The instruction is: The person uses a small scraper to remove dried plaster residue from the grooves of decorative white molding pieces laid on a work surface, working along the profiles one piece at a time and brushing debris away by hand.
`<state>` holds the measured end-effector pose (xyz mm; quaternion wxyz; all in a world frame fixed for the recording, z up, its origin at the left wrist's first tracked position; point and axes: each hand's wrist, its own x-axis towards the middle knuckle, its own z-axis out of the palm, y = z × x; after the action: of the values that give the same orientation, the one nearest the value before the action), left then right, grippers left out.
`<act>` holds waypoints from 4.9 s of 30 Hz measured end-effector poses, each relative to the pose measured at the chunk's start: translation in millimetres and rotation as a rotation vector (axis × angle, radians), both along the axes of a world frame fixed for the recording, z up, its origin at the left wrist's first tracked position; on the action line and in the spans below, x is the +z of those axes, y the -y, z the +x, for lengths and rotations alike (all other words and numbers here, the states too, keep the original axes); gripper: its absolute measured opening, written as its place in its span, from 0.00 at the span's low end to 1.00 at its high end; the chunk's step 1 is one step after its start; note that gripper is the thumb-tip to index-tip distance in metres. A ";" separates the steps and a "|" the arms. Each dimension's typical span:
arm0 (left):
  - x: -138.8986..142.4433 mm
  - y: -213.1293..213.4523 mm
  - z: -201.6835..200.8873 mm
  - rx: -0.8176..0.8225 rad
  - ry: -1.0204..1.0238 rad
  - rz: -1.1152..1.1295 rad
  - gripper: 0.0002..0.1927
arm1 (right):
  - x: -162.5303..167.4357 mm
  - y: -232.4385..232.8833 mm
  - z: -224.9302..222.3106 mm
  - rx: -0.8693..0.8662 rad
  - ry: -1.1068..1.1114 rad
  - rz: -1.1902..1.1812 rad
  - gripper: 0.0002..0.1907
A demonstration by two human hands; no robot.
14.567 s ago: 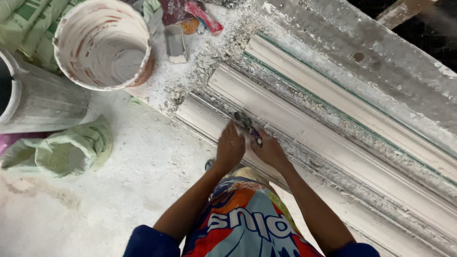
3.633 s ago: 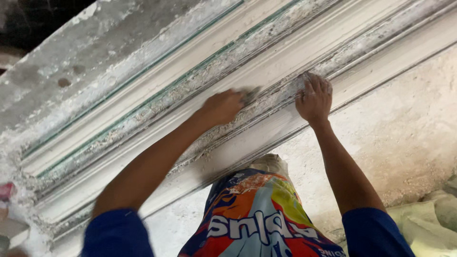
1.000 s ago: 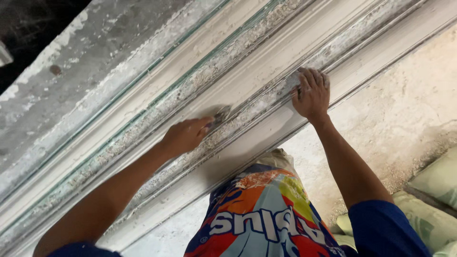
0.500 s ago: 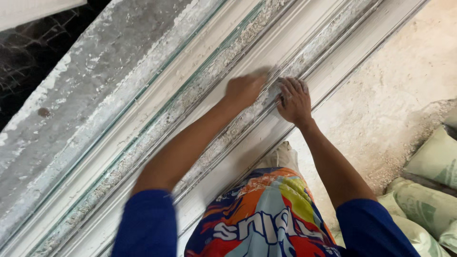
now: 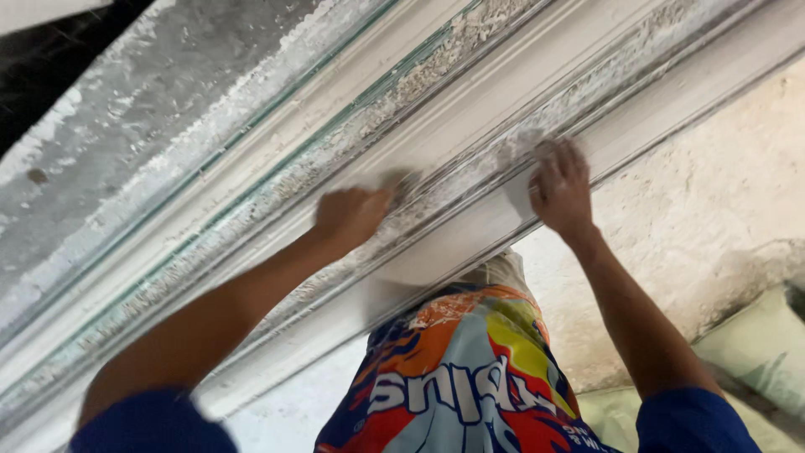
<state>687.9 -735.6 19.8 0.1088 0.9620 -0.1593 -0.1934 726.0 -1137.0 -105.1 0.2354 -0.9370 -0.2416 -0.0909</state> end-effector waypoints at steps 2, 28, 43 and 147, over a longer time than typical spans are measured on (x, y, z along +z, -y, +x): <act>-14.0 69.2 50.7 -0.002 0.127 -0.164 0.12 | -5.7 29.5 40.7 -0.015 0.079 -0.087 0.23; -56.3 142.2 79.9 -0.148 0.225 0.027 0.14 | 16.1 80.4 143.5 -0.049 0.071 -0.140 0.27; 1.9 -33.1 -74.2 -0.248 0.179 0.219 0.24 | 14.5 76.6 144.1 -0.136 0.080 -0.155 0.29; -27.5 301.8 207.2 -0.265 0.404 0.067 0.15 | 41.8 197.4 266.6 -0.008 -0.037 -0.189 0.34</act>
<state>895.2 -1037.4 -7.7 0.0163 0.9550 -0.2959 -0.0151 992.7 -1334.4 -63.3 0.1499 -0.9576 -0.2408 -0.0512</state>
